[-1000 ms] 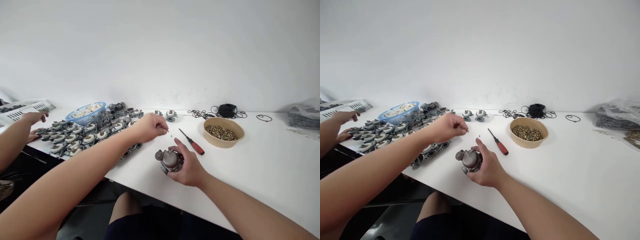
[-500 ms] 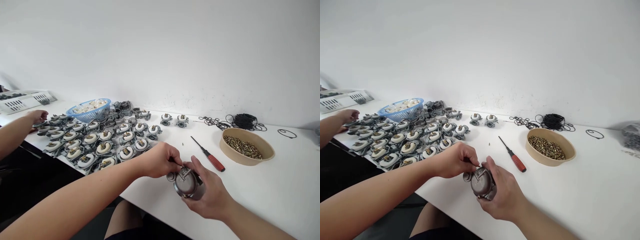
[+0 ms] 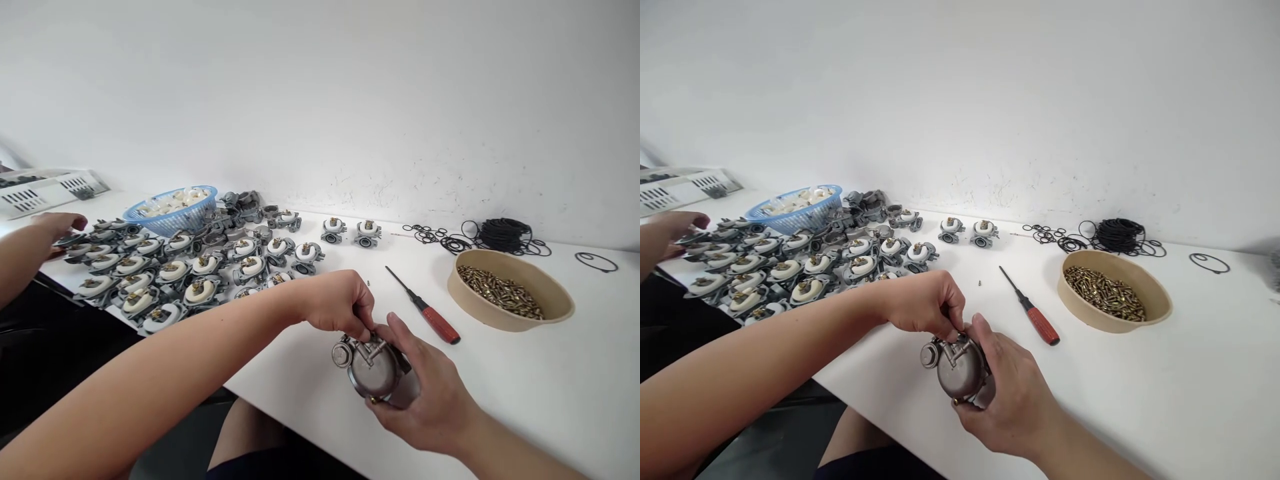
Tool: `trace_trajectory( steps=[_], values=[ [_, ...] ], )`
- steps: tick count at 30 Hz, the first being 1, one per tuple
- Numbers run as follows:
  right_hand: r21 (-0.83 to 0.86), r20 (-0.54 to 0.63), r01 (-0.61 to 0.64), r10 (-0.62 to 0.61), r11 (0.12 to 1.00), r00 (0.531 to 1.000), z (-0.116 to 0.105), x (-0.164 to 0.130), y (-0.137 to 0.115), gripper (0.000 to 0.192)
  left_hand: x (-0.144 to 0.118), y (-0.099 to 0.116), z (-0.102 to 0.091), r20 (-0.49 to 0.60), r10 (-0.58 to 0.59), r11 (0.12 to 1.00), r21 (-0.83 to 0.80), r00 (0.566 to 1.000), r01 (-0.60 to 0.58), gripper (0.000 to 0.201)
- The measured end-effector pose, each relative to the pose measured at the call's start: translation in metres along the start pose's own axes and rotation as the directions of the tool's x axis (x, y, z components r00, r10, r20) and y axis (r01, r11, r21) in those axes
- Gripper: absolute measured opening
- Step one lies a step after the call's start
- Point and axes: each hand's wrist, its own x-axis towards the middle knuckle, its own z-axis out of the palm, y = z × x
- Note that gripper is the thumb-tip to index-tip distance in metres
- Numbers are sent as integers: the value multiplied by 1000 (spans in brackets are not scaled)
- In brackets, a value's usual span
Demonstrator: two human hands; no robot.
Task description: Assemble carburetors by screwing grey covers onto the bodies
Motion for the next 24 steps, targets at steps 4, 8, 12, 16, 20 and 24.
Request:
trace_trajectory(
  steps=[4,8,12,16,20,24],
  values=[
    [-6,6,-10,10,1000,1000,0,0,0,97,0,5,-1,11,2,997,81,1000,-3,6],
    [-17,0,-19,19,1000,1000,0,-1,-1,96,0,10,-3,30,7,989,150,1000,-12,6],
    [-35,-15,-23,22,999,1000,0,-1,-2,96,2,17,-4,52,-23,981,194,998,13,6],
    [-68,-28,-19,17,998,999,1,1,-4,94,2,24,-3,54,-77,964,259,996,60,5],
    [-93,-37,-22,19,995,999,0,2,-4,87,1,27,-3,55,-114,958,272,992,95,7],
    [-117,-32,-9,5,993,999,-1,2,-3,82,4,24,-5,70,-136,966,231,988,117,10]
  ],
)
